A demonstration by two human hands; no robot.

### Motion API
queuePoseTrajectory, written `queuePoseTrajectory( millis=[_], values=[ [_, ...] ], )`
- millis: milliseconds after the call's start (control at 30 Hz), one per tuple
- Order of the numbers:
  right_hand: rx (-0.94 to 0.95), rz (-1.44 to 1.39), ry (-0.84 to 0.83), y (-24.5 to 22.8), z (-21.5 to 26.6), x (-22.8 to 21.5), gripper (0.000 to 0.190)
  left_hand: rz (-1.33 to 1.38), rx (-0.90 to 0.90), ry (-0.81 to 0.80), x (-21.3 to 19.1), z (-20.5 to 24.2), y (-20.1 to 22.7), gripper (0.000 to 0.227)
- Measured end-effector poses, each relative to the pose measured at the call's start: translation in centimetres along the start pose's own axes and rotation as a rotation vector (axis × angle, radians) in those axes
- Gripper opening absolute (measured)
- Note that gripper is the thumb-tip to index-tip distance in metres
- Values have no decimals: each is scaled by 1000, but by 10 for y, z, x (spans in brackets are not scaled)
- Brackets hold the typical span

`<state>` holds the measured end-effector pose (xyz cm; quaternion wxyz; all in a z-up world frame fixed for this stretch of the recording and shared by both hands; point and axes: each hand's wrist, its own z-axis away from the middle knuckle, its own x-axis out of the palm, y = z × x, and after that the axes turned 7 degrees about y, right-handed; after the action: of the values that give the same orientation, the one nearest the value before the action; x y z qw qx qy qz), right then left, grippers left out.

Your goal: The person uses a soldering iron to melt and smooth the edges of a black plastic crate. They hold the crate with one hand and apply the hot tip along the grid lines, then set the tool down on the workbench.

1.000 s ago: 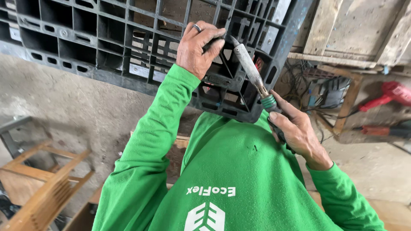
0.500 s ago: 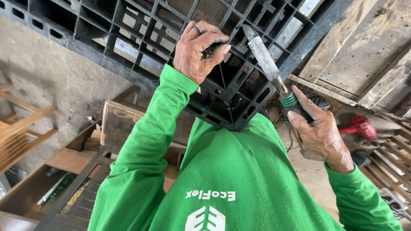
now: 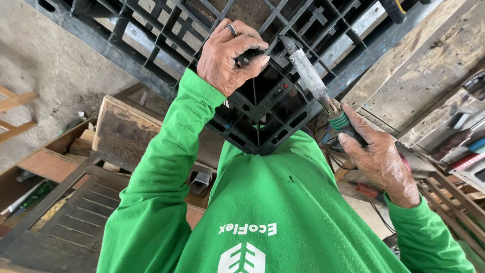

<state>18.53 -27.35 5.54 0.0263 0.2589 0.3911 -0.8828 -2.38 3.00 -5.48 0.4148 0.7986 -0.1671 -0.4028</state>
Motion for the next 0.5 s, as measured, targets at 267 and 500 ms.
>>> queuePoseTrajectory(
  millis=[267,500],
  values=[
    [7,128,-70,-4,-16,-19,61,-15,6,15,1,1,1,22],
    [-300,209,-91,8,-27,-27,60,-34,-3,39,1,2,9,23]
  ],
)
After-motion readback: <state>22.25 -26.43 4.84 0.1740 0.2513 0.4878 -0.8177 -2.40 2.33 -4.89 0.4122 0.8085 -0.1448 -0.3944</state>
